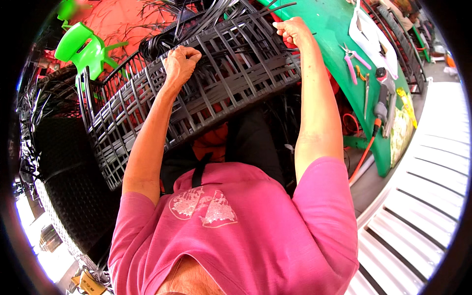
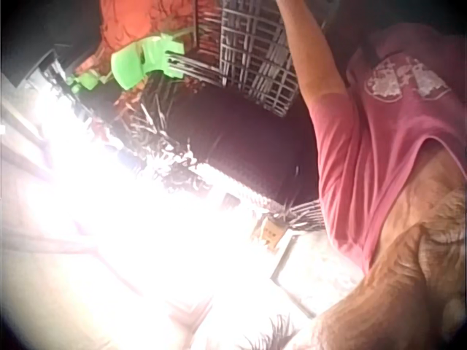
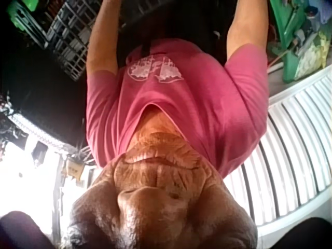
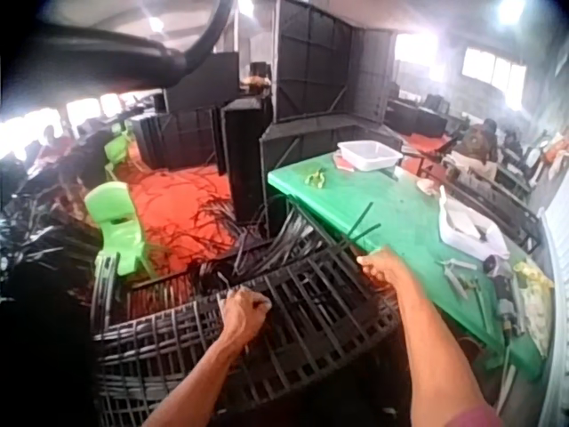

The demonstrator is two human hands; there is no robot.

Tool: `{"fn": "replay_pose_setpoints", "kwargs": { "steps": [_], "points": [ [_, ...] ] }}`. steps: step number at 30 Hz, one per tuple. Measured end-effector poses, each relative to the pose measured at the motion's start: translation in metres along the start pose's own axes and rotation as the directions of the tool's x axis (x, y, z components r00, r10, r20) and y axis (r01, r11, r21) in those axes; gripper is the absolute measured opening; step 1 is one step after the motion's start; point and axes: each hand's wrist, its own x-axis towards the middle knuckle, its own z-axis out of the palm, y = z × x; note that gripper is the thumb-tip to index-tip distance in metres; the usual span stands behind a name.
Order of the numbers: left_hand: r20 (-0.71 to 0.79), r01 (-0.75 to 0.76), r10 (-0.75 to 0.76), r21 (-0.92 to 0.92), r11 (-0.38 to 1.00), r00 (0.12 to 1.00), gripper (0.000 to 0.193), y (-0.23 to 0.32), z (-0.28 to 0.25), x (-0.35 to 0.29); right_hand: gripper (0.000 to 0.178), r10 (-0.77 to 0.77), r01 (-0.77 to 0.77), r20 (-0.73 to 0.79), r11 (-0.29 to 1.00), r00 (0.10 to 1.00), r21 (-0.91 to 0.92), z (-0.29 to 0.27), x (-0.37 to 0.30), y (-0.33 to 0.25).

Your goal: The person weaves black plastic straps through a metal chair frame by hand, pulling the straps tight and securing them around the bars of the frame.

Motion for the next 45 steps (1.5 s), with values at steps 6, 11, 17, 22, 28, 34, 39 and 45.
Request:
{"fn": "replay_pose_setpoints", "kwargs": {
  "steps": [6, 11, 17, 22, 28, 34, 39, 45],
  "points": [
    [0.017, -0.039, 0.038, 0.043, 0.998, 0.999, 0.018, -0.005, 0.003, 0.002, 0.016, -0.004, -0.06, 0.151, 0.909, 0.988, 0.413, -0.004, 0.018, 0.014],
    [0.127, -0.002, -0.003, 0.038, 0.999, 0.992, 0.017, -0.001, 0.0, 0.007, 0.016, -0.075, 0.03, 0.091, 0.907, 0.993, 0.421, -0.01, 0.017, 0.031],
    [0.075, -0.024, 0.021, 0.045, 0.999, 0.997, 0.016, 0.002, 0.001, 0.004, 0.018, 0.031, 0.071, -0.221, 0.896, 0.975, 0.437, 0.009, 0.003, 0.032],
    [0.037, 0.042, -0.041, -0.039, 0.998, 0.998, 0.013, -0.009, 0.007, 0.004, 0.015, 0.091, 0.08, -0.296, 0.851, 0.951, 0.52, 0.017, 0.009, 0.03],
    [-0.119, -0.188, 0.244, 0.358, 0.915, 0.962, 0.015, 0.025, 0.004, -0.035, 0.015, 0.052, 0.028, -0.098, 0.738, 0.994, 0.675, -0.011, 0.035, 0.061],
    [-0.131, -0.27, 0.306, 0.238, 0.933, 0.943, 0.053, 0.013, -0.038, -0.118, 0.034, -0.037, 0.16, -0.248, 0.852, 0.968, 0.499, 0.001, 0.003, 0.04],
    [-0.154, 0.024, 0.047, 0.427, 0.904, 0.987, 0.067, -0.042, -0.095, -0.162, 0.051, -0.636, 0.377, -0.41, 0.743, 0.654, -0.553, 0.075, -0.086, -0.008],
    [-0.186, 0.253, -0.178, 0.562, 0.787, 0.966, 0.083, -0.107, -0.124, -0.173, 0.058, -0.794, 0.806, 0.494, -0.008, 0.354, -0.591, 0.218, -0.164, -0.015]
  ]
}}
